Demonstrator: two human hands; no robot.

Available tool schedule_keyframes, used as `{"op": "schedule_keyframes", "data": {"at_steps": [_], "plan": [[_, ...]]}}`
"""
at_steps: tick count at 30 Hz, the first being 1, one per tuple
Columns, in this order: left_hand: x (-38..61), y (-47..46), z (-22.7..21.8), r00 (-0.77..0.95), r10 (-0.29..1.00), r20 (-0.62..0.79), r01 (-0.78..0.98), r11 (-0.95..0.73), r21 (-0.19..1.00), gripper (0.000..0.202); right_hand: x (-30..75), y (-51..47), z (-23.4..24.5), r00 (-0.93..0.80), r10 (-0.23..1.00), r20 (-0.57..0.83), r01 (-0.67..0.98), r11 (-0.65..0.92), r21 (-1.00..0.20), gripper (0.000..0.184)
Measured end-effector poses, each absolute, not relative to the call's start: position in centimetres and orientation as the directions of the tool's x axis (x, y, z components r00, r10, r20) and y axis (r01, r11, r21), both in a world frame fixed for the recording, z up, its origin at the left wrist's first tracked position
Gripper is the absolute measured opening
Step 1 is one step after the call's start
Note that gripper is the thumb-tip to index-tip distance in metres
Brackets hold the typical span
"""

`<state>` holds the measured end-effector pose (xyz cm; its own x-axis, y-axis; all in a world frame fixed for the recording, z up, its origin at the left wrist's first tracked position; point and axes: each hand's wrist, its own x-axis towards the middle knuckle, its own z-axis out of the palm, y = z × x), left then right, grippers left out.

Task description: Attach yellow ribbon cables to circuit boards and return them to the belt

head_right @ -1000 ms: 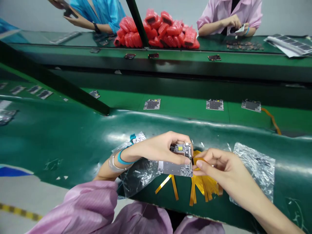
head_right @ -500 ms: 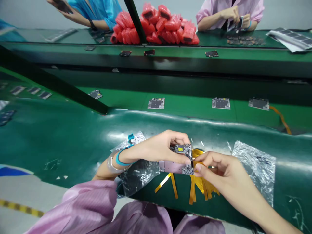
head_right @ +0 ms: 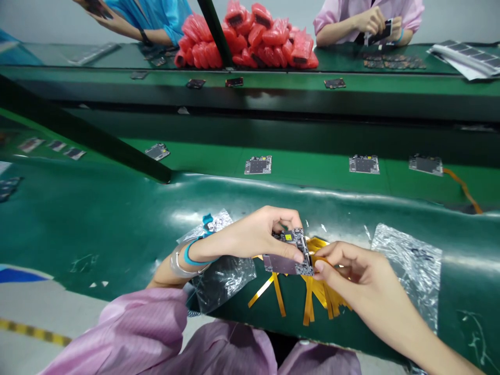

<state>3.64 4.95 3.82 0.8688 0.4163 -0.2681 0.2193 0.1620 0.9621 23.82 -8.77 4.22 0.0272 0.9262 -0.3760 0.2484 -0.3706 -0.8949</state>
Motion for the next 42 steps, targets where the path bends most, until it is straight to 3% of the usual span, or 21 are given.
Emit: {"op": "schedule_keyframes", "data": {"at_steps": [8,21,24,27,31,37,40,42], "plan": [[3.4,4.9,4.2,0.844,0.396,-0.361,0.331,0.143,0.933,0.038,23.3,-9.1,4.1,0.04,0.932,-0.36,0.278,-0.356,-0.892,0.033],[3.7,4.5,3.7,0.863,0.422,-0.278,0.276,0.066,0.959,0.029,23.2,-7.9,4.5,-0.061,0.907,-0.417,0.294,-0.383,-0.876,0.036],[4.0,4.4,3.4,0.849,0.442,-0.289,0.313,0.018,0.949,0.037,23.2,-8.0,4.4,-0.101,0.89,-0.446,0.283,-0.404,-0.87,0.033],[4.2,4.5,3.2,0.842,0.45,-0.298,0.311,0.047,0.949,0.042,23.6,-8.0,4.3,-0.09,0.88,-0.467,0.268,-0.43,-0.862,0.033],[4.4,4.6,2.5,0.848,0.457,-0.269,0.251,0.103,0.963,0.031,23.8,-7.5,3.8,-0.033,0.881,-0.472,0.199,-0.457,-0.867,0.037],[4.9,6.2,0.9,0.808,0.555,-0.2,0.261,-0.032,0.965,0.024,23.7,-4.9,1.9,0.033,0.906,-0.423,0.289,-0.414,-0.863,0.027],[5.0,8.7,-0.4,0.684,0.721,-0.112,0.276,-0.114,0.955,0.036,25.2,-2.2,1.4,0.132,0.919,-0.37,0.208,-0.391,-0.897,0.031],[5.0,11.0,-1.7,0.561,0.828,0.0,0.341,-0.232,0.911,0.033,27.0,0.1,1.4,0.229,0.928,-0.295,0.158,-0.334,-0.929,0.035]]}}
